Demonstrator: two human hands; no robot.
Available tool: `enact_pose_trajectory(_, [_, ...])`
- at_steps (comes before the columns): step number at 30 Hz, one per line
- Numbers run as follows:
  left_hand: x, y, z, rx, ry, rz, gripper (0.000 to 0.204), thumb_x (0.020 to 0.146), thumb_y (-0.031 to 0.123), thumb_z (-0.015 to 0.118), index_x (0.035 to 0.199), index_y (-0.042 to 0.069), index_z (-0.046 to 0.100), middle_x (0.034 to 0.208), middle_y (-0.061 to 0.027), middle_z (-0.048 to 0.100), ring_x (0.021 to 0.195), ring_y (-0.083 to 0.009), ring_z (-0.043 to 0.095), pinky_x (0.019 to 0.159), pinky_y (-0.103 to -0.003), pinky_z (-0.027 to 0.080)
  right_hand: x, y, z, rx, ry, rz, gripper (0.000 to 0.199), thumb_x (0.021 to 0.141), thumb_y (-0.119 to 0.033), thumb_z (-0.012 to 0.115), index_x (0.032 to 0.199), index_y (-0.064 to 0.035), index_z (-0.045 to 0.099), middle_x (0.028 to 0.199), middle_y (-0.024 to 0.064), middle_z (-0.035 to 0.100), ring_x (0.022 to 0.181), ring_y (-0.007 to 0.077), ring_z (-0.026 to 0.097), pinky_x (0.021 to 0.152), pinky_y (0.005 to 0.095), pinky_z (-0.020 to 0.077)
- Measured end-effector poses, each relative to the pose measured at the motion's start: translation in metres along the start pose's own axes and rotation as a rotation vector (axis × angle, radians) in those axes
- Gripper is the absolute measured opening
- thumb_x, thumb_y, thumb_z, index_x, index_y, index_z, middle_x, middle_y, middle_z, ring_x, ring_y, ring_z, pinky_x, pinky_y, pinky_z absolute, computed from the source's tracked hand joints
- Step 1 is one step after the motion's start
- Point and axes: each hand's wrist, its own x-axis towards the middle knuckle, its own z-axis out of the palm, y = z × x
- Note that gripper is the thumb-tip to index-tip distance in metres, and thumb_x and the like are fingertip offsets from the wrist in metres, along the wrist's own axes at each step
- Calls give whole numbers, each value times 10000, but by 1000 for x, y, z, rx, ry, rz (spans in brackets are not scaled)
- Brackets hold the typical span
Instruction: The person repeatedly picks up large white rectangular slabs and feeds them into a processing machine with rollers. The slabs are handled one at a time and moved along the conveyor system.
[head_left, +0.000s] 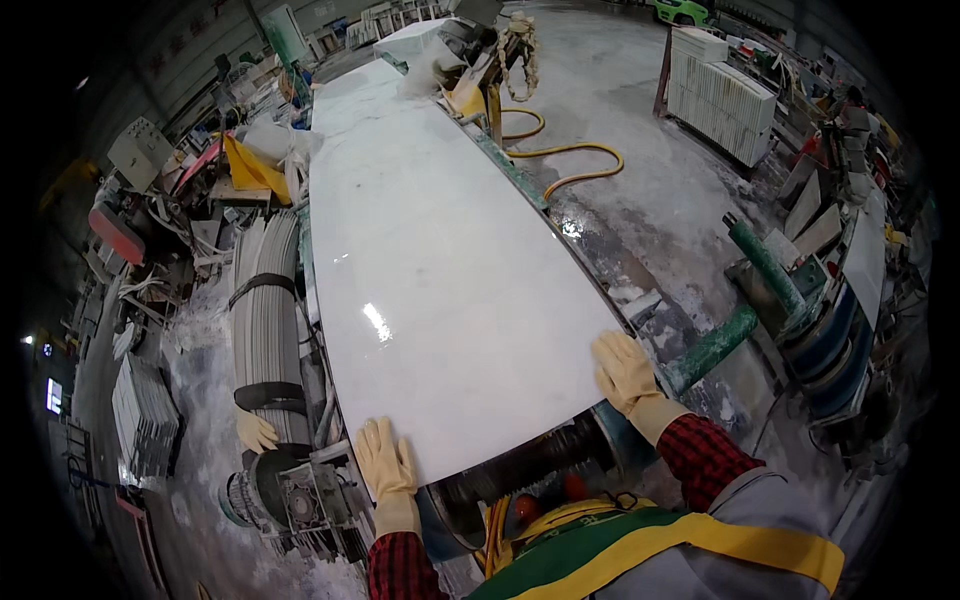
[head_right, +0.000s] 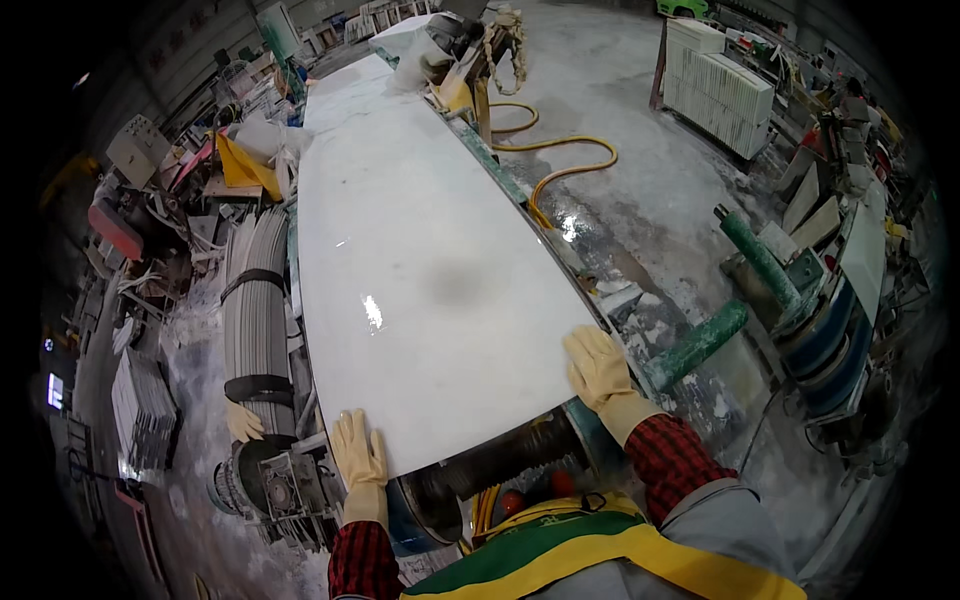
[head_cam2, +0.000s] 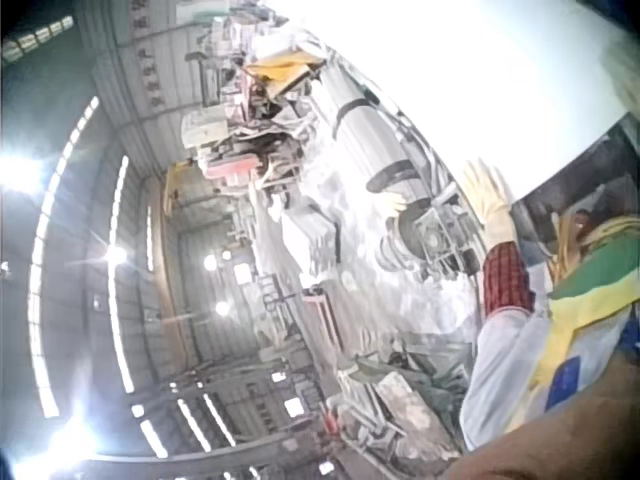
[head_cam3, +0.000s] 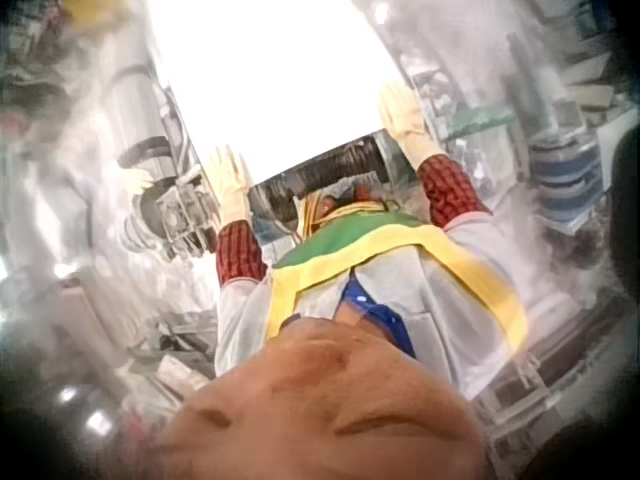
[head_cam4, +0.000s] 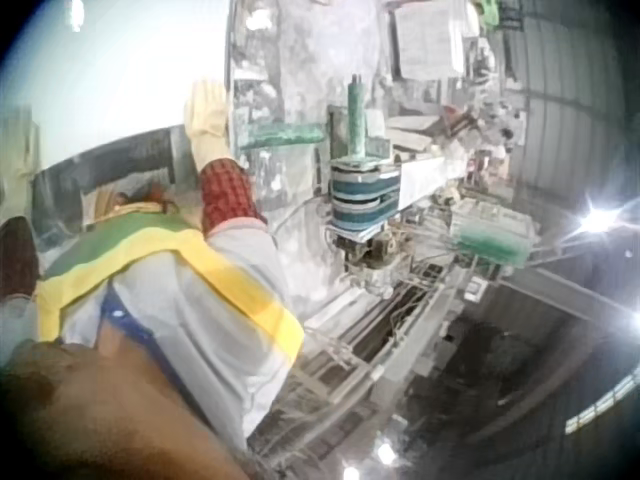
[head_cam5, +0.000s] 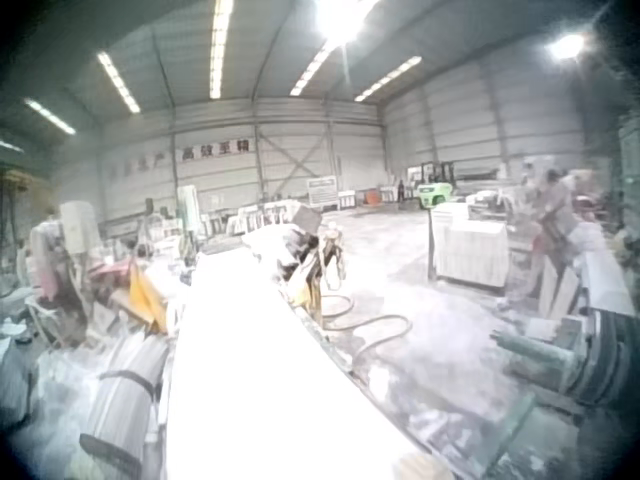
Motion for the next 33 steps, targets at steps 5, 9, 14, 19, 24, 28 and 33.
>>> enact_pose_trajectory(5, [-3, 1, -3, 7, 32, 6, 557, 1011, 332, 588, 1498, 68, 525, 1555, -264, 472, 1446, -486, 395, 1225, -555, 275, -3, 3, 10, -35, 32, -21, 421, 864, -140, 646, 1262, -3, 628, 1299, 209, 607, 1233, 427, 549, 1085, 522, 434])
enact_pose_trajectory(9, [-4, -1, -2, 20, 52, 19, 558, 1017, 342, 575, 1494, 58, 524, 1545, -260, 484, 1436, -486, 407, 1227, -556, 270, 3, -5, 0, -8, -66, 31, 434, 872, -141, 641, 1284, -9, 612, 1313, 200, 597, 1250, 416, 541, 1093, 511, 427])
enact_pose_trajectory(14, [21, 2, -3, 105, -53, 26, 589, 1025, 364, 548, 1532, 69, 488, 1589, -265, 430, 1477, -475, 352, 1247, -543, 232, -3, 0, 1, -41, -7, 7, 436, 873, -135, 640, 1291, -16, 609, 1323, 185, 594, 1254, 402, 539, 1096, 508, 423])
enact_pose_trajectory(19, [25, 1, -6, 52, -55, 19, 587, 1007, 351, 590, 1511, 62, 505, 1580, -267, 437, 1477, -463, 356, 1238, -551, 245, -11, 10, 13, -110, -131, 79, 462, 886, -167, 640, 1324, -23, 620, 1388, 210, 592, 1309, 414, 530, 1143, 500, 405])
enact_pose_trajectory(24, [27, 1, -4, -11, 41, 40, 562, 988, 340, 623, 1474, 68, 543, 1558, -262, 475, 1434, -470, 409, 1205, -557, 283, -22, 16, 27, -197, -117, 40, 461, 936, -208, 595, 1356, -19, 619, 1410, 248, 593, 1308, 458, 543, 1175, 581, 366])
enact_pose_trajectory(28, [25, -2, -7, 10, 64, 38, 557, 984, 322, 619, 1477, 80, 530, 1540, -237, 487, 1419, -453, 423, 1204, -535, 290, -24, 18, 28, -128, -111, 9, 468, 947, -191, 578, 1374, -1, 598, 1422, 269, 573, 1303, 481, 534, 1168, 609, 360])
enact_pose_trajectory(33, [23, -1, -8, 0, 68, 44, 514, 995, 293, 601, 1457, 75, 537, 1517, -231, 497, 1401, -447, 437, 1192, -530, 305, -17, 10, 20, -100, -136, 26, 455, 959, -183, 563, 1372, 5, 595, 1415, 276, 573, 1303, 488, 529, 1167, 586, 373])
